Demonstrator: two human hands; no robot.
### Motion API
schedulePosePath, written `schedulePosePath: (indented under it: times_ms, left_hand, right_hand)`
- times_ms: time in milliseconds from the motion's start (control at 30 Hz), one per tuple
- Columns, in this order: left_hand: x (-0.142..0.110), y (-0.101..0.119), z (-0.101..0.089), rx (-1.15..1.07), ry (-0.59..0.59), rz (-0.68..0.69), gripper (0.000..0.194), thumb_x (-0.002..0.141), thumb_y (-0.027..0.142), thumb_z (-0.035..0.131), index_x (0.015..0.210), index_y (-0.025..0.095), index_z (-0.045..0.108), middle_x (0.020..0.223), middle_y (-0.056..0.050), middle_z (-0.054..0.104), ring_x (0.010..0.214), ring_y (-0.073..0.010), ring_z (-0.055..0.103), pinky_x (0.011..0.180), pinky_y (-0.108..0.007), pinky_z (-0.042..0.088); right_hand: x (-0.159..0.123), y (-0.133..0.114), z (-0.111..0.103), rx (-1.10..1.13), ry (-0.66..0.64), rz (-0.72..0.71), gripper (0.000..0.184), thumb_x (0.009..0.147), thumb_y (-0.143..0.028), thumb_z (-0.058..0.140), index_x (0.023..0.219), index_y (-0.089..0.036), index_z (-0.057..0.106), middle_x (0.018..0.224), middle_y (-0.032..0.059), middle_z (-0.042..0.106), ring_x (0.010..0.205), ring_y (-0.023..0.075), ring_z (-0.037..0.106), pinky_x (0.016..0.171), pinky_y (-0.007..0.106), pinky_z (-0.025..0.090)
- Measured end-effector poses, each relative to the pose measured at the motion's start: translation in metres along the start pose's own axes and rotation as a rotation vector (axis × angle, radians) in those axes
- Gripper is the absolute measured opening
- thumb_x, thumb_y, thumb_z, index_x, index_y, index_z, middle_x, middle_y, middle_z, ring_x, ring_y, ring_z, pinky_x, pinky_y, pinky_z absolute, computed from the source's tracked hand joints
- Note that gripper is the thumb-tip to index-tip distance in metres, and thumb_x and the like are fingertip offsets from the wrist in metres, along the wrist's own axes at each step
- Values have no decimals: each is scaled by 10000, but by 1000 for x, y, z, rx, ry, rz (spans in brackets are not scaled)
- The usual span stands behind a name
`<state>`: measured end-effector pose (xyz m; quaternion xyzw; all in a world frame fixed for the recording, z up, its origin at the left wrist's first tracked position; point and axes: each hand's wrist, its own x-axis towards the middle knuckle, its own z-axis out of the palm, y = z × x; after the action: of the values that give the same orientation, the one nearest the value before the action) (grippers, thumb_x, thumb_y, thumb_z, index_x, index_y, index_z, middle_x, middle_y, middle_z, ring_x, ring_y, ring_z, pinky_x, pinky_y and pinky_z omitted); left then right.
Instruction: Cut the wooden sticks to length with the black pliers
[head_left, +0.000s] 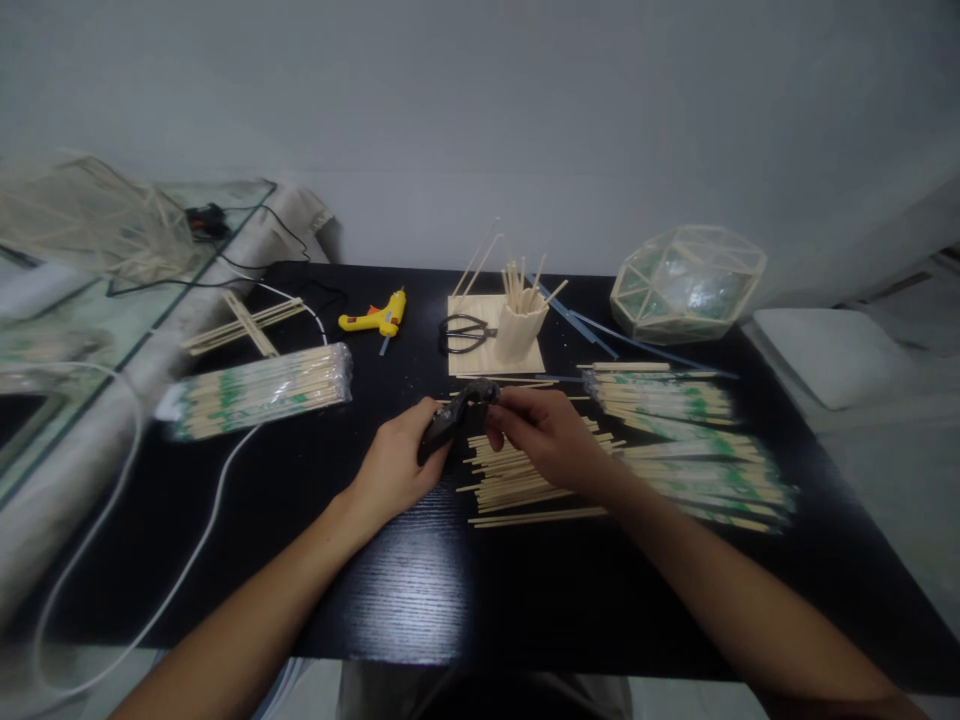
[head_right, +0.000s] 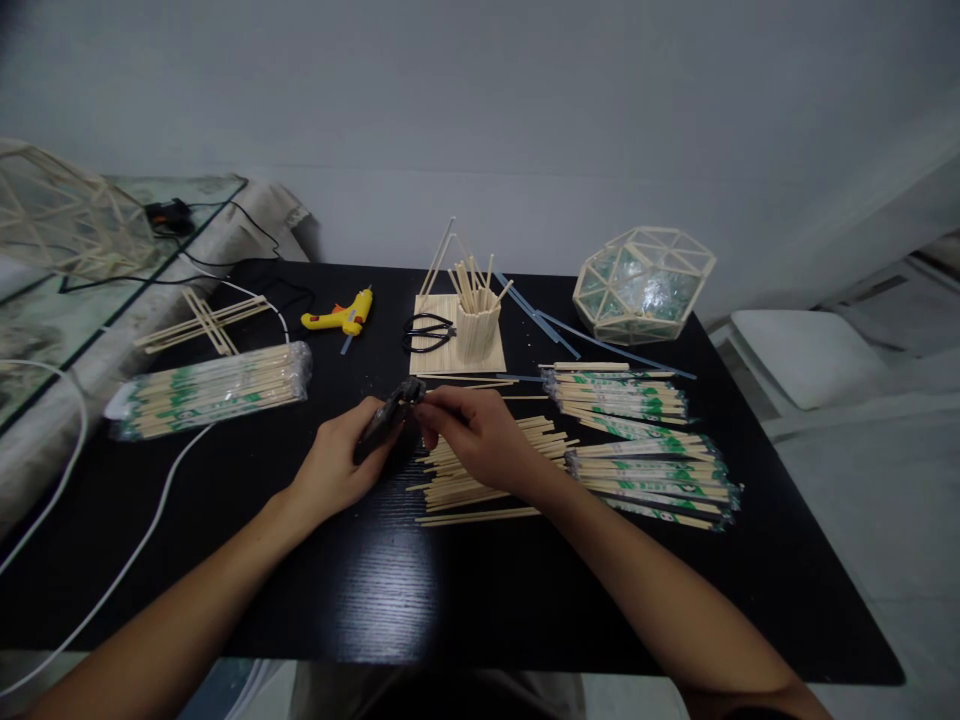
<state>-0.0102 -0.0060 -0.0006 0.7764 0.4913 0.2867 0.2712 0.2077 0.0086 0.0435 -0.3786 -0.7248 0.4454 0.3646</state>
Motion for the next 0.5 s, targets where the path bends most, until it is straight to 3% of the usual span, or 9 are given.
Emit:
schedulePosePath:
  times_ms: [500]
  left_hand:
    - [1, 5, -2, 30, -35, -73, 71, 900, 184, 529, 842, 212, 498, 697, 19, 578, 588, -135, 543, 581, -238, 372]
  right_hand:
    - [0, 3, 1, -18, 34, 29, 442, 1018, -415, 531, 650, -180, 596, 581, -23, 523, 574, 116, 477, 603, 253, 385]
